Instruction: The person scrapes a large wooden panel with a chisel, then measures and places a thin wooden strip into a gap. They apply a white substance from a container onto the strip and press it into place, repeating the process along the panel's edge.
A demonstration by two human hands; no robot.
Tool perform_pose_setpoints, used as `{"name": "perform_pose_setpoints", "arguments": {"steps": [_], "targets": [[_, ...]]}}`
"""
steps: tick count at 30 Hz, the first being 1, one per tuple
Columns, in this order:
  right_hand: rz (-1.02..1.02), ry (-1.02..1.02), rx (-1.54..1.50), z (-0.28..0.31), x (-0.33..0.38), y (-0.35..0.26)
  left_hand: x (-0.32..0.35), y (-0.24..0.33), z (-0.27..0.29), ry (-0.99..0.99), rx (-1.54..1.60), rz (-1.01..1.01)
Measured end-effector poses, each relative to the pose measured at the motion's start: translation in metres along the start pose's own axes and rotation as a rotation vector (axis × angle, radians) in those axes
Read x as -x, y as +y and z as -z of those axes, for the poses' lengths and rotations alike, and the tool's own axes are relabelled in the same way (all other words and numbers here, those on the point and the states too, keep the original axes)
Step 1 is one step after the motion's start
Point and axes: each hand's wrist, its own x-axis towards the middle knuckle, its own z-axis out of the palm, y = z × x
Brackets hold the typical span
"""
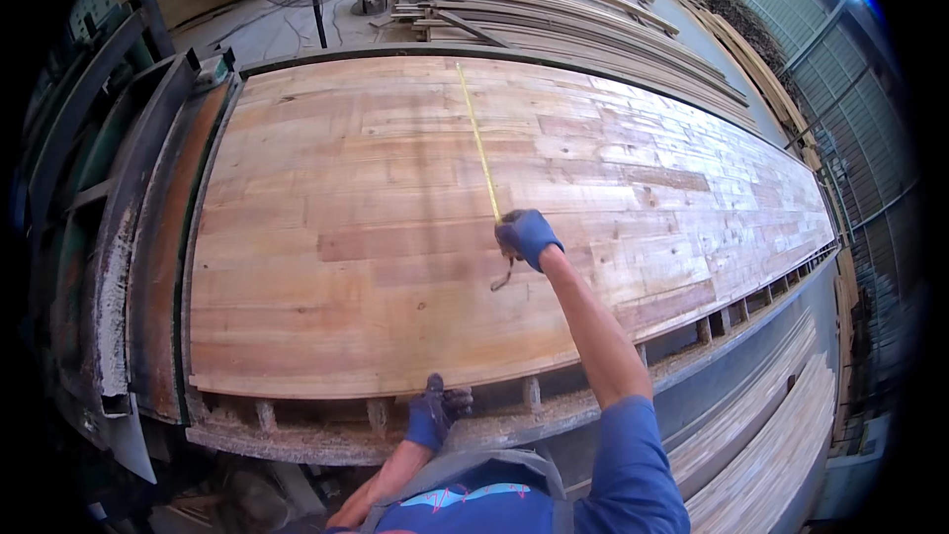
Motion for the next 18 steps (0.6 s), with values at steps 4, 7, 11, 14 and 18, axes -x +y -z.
{"name": "perform_pose_setpoints", "arguments": {"steps": [4, 7, 11, 14, 18], "targets": [[0.007, -0.075, 0.162, -0.010, -0.069, -0.039, 0.009, 0.007, -0.005, 0.061, -0.034, -0.021], [0.784, -0.243, 0.835, 0.013, -0.137, -0.007, 0.010, 0.006, -0.008, 0.066, -0.047, -0.017], [0.587, -0.279, 1.017, -0.007, -0.159, -0.032, 0.013, 0.013, -0.010, 0.120, -0.037, -0.021], [0.552, -0.223, 0.841, -0.007, -0.158, -0.033, 0.015, 0.013, -0.013, 0.109, -0.038, -0.050], [0.633, -0.176, 0.786, 0.004, -0.129, 0.005, 0.006, -0.001, -0.007, 0.074, -0.005, -0.104]]}}
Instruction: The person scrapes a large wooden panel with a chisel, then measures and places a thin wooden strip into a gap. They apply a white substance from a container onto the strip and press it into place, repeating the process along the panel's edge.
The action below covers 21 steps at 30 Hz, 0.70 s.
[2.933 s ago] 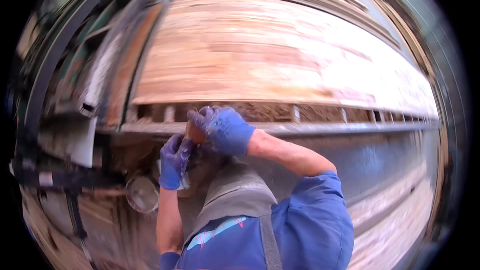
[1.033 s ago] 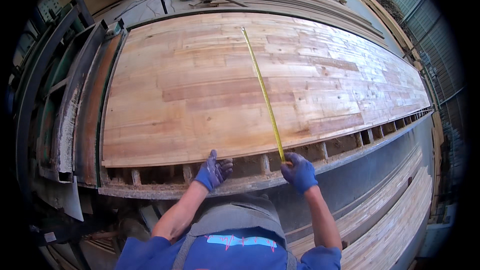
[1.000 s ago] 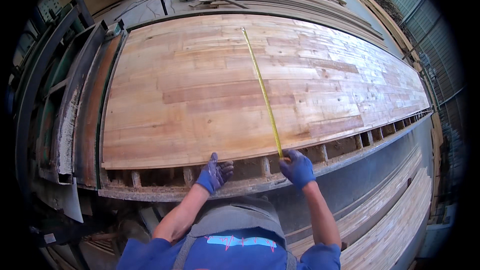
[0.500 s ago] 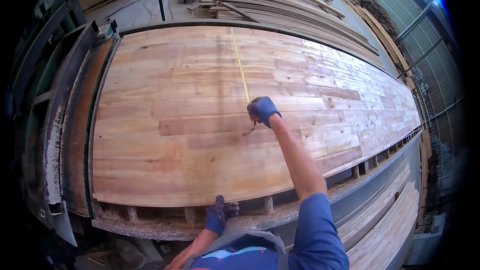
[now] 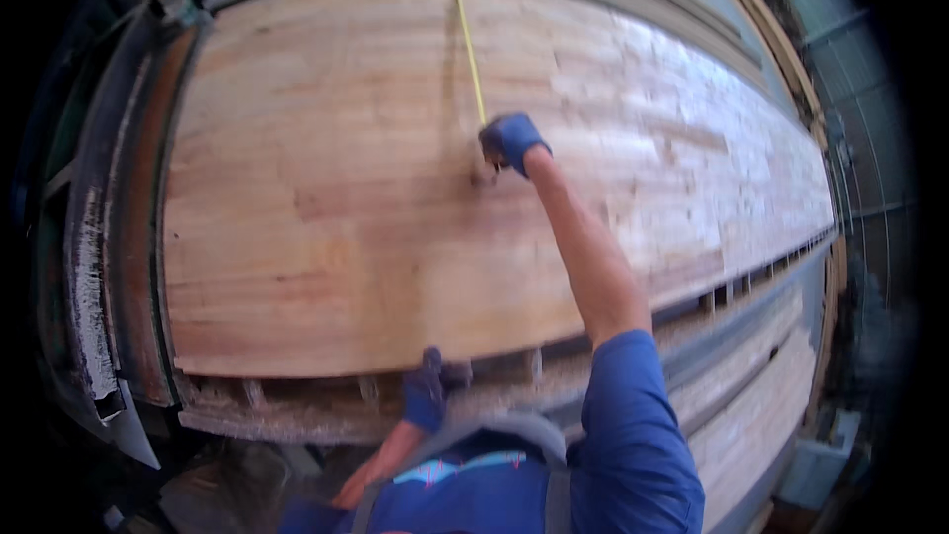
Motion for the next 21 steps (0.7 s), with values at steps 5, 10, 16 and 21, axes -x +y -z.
{"name": "perform_pose_setpoints", "arguments": {"steps": [5, 10, 16, 21], "targets": [[-0.688, -0.051, -0.598, -0.012, 0.157, -0.122, -0.004, 0.003, 0.000, 0.055, 0.020, 0.001], [-0.771, 0.046, -0.281, -0.055, 0.318, -0.213, -0.005, 0.003, 0.008, 0.077, -0.104, 0.050], [-0.829, 0.131, -0.215, -0.109, 0.344, -0.237, -0.004, 0.012, 0.001, 0.004, -0.001, 0.093], [-0.852, 0.101, -0.222, -0.110, 0.346, -0.238, -0.012, 0.009, 0.012, -0.068, 0.033, 0.116]]}}
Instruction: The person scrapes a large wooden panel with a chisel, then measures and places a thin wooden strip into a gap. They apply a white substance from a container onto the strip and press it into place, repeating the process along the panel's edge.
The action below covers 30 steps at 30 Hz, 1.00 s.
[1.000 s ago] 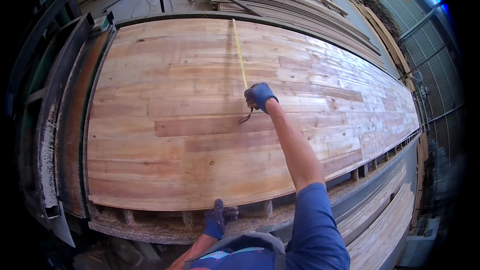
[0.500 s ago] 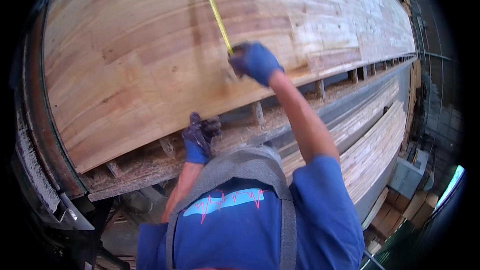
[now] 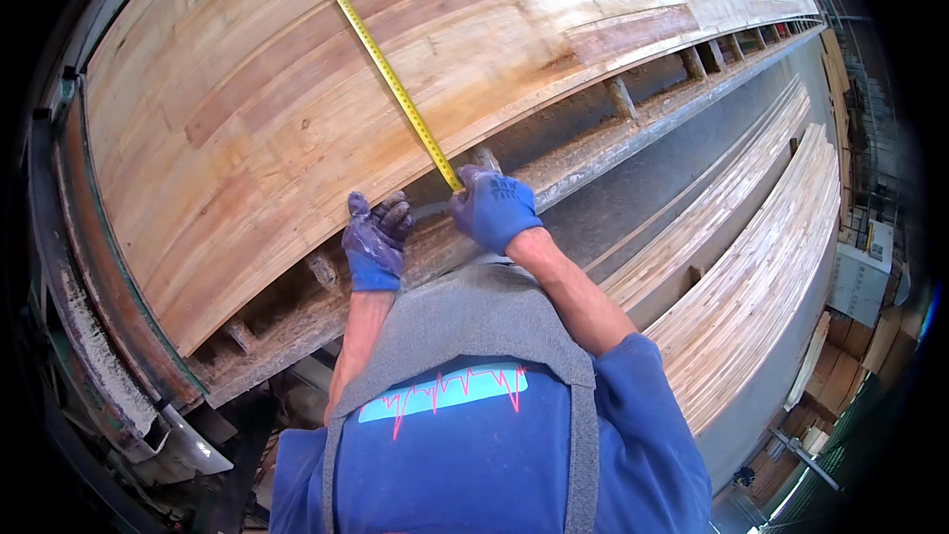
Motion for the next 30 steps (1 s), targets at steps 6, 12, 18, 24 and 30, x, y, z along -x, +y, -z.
{"name": "perform_pose_setpoints", "arguments": {"steps": [6, 12, 18, 24, 30], "targets": [[-0.003, -0.006, -0.049, -0.003, 0.001, 0.005, 0.001, -0.002, 0.002, -0.021, -0.023, -0.043], [-0.052, -0.057, -0.067, 0.004, 0.001, 0.008, 0.001, -0.002, 0.001, -0.039, -0.036, -0.035], [-0.051, -0.071, -0.065, 0.004, -0.004, 0.008, -0.004, 0.000, 0.001, -0.027, -0.039, -0.034], [-0.046, -0.111, -0.256, -0.011, -0.004, 0.013, -0.002, -0.005, -0.005, -0.018, -0.039, -0.075], [0.107, -0.112, -0.609, -0.008, 0.000, 0.029, -0.002, -0.017, -0.012, 0.040, 0.065, -0.055]]}}
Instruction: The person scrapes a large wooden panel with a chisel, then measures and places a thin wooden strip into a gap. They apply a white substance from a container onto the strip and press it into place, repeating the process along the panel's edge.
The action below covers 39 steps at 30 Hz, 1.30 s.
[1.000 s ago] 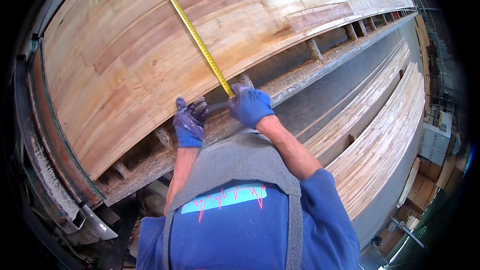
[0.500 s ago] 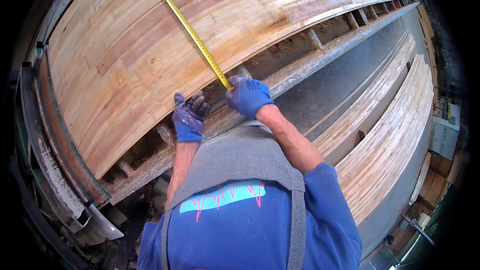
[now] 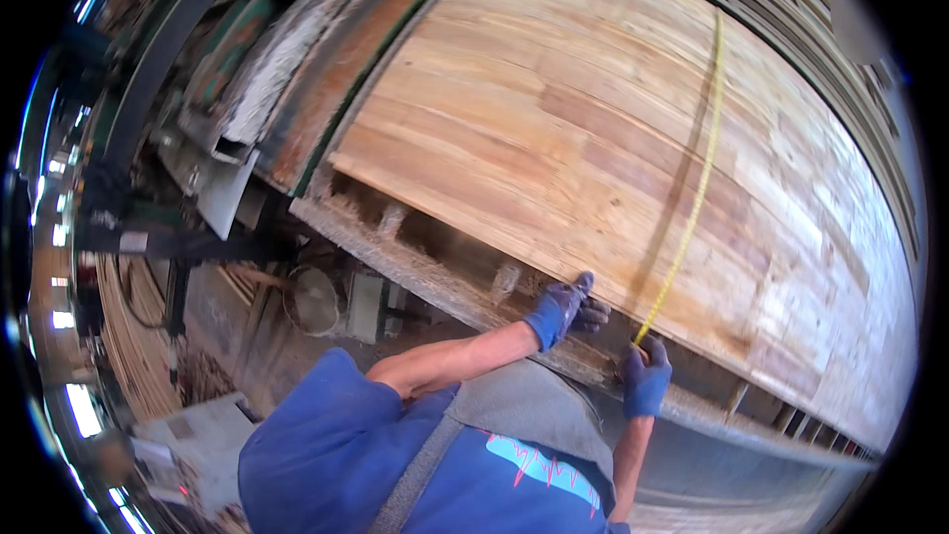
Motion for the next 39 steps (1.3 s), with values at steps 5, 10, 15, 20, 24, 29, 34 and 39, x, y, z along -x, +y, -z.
{"name": "perform_pose_setpoints", "arguments": {"steps": [5, 10, 15, 20, 24, 29, 34, 39], "targets": [[0.156, -0.134, -0.068, 0.027, -0.015, 0.006, 0.000, -0.010, -0.005, 0.040, 0.039, -0.099], [0.200, -0.283, -0.155, 0.047, -0.028, 0.020, 0.014, 0.000, -0.010, -0.024, 0.126, 0.032], [0.202, -0.431, -0.303, 0.045, -0.035, -0.021, 0.058, 0.000, 0.000, -0.089, 0.067, -0.053], [0.315, -0.572, -0.250, 0.005, -0.006, -0.057, 0.123, 0.001, -0.013, 0.125, -0.716, -0.583], [0.835, -0.439, 0.292, -0.067, 0.010, -0.072, 0.151, 0.014, 0.003, 0.196, -0.881, -0.899], [1.182, -0.503, 0.322, -0.163, 0.031, -0.149, 0.182, 0.080, 0.066, -0.063, -0.124, -0.646], [1.293, -0.587, 0.427, -0.257, 0.048, -0.222, 0.186, 0.149, 0.146, -0.085, -0.011, -0.837], [1.341, -0.492, 0.467, -0.299, 0.061, -0.240, 0.205, 0.186, 0.179, 0.177, -0.350, -1.049]]}}
